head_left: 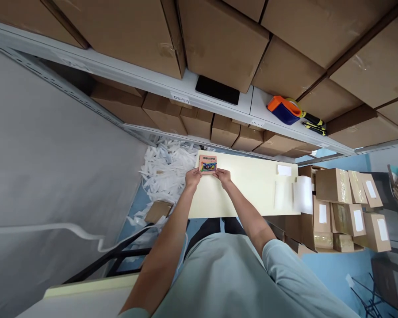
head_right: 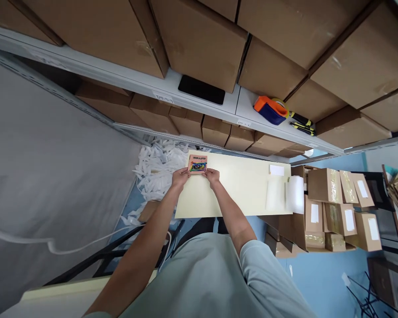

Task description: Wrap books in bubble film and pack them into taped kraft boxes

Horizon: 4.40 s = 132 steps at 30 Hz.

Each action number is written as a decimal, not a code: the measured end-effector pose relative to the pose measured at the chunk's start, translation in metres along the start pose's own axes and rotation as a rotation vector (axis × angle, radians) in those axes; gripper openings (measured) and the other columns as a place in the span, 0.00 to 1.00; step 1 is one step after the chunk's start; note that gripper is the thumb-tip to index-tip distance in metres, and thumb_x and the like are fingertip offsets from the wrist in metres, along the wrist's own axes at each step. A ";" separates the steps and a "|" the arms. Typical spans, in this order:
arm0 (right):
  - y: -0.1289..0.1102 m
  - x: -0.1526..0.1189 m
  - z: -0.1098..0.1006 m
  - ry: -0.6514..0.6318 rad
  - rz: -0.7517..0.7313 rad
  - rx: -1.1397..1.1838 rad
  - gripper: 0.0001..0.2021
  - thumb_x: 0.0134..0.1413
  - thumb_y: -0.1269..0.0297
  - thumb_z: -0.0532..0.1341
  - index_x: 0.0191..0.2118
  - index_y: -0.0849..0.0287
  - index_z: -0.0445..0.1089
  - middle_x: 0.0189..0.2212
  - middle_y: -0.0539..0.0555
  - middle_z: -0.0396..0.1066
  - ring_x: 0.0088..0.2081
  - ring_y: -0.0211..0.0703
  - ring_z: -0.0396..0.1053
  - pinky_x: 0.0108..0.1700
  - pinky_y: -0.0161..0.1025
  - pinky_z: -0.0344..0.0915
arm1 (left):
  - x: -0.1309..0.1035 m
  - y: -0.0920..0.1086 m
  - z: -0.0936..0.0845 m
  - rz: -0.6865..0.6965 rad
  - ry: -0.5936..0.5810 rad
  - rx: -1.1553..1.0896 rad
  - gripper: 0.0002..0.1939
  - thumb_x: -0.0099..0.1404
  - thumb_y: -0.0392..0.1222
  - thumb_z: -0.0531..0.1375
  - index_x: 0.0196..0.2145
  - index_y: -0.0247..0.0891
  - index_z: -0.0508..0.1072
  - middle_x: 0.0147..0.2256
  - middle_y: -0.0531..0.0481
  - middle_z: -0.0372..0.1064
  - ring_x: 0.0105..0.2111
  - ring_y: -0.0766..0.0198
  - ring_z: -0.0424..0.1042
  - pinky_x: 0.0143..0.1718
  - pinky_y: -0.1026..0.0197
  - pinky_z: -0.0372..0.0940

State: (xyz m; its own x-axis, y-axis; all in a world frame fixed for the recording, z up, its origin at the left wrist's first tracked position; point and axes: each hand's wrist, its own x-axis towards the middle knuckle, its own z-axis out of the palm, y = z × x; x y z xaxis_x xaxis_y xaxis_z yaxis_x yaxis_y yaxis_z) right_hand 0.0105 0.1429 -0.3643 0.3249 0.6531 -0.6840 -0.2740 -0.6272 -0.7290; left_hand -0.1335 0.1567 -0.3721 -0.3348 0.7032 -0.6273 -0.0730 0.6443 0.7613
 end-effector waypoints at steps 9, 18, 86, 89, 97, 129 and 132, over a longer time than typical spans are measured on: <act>0.036 -0.005 -0.027 0.032 -0.047 -0.018 0.03 0.57 0.69 0.72 0.36 0.60 0.79 0.29 0.50 0.81 0.34 0.42 0.83 0.52 0.44 0.84 | -0.002 -0.035 -0.007 0.069 0.035 0.058 0.17 0.62 0.34 0.65 0.49 0.34 0.79 0.47 0.38 0.82 0.49 0.51 0.83 0.58 0.46 0.77; 0.051 -0.060 -0.211 0.191 -0.156 -0.152 0.04 0.63 0.66 0.68 0.39 0.56 0.82 0.40 0.54 0.86 0.41 0.45 0.84 0.54 0.44 0.81 | -0.118 -0.104 0.064 0.120 -0.490 0.246 0.16 0.67 0.46 0.67 0.50 0.37 0.81 0.49 0.39 0.85 0.51 0.50 0.85 0.61 0.45 0.77; 0.020 -0.052 -0.564 0.478 -0.597 -1.237 0.27 0.78 0.50 0.59 0.71 0.62 0.68 0.75 0.75 0.61 0.75 0.70 0.59 0.71 0.67 0.64 | -0.230 -0.208 0.289 0.907 -0.859 0.919 0.38 0.78 0.55 0.55 0.79 0.41 0.61 0.80 0.41 0.49 0.82 0.47 0.42 0.82 0.36 0.30; 0.019 -0.056 -0.563 0.525 -0.570 -1.228 0.26 0.80 0.56 0.56 0.74 0.64 0.65 0.75 0.76 0.59 0.76 0.69 0.58 0.73 0.68 0.62 | -0.222 -0.201 0.260 0.885 -0.810 0.946 0.38 0.76 0.55 0.56 0.78 0.42 0.63 0.80 0.42 0.51 0.82 0.47 0.43 0.82 0.35 0.31; 0.020 -0.059 -0.551 0.259 -0.656 -1.311 0.21 0.78 0.63 0.57 0.69 0.62 0.72 0.77 0.71 0.60 0.79 0.65 0.55 0.76 0.66 0.58 | -0.190 -0.188 0.177 0.908 -0.705 1.015 0.39 0.74 0.59 0.56 0.76 0.41 0.65 0.79 0.39 0.54 0.81 0.43 0.47 0.81 0.31 0.35; -0.002 -0.065 -0.579 0.390 -0.553 -1.381 0.20 0.79 0.63 0.53 0.66 0.65 0.72 0.76 0.73 0.60 0.78 0.66 0.55 0.74 0.66 0.60 | -0.233 -0.206 0.288 0.911 -0.693 1.168 0.39 0.80 0.56 0.53 0.83 0.45 0.52 0.83 0.43 0.38 0.83 0.43 0.34 0.81 0.29 0.29; -0.005 -0.063 -0.578 0.525 -0.519 -1.354 0.23 0.79 0.63 0.52 0.68 0.68 0.70 0.76 0.76 0.59 0.77 0.66 0.55 0.74 0.66 0.60 | -0.227 -0.204 0.280 0.933 -0.683 1.159 0.39 0.80 0.56 0.52 0.82 0.43 0.54 0.83 0.42 0.38 0.83 0.42 0.34 0.80 0.29 0.29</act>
State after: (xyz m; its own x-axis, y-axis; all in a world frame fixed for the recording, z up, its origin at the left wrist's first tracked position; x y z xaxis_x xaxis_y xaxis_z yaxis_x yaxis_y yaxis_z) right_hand 0.5144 -0.1400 -0.3034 0.4721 0.8784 -0.0735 0.8716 -0.4777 -0.1098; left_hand 0.2205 -0.0507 -0.4309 0.6199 0.7473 -0.2393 0.7127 -0.4086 0.5702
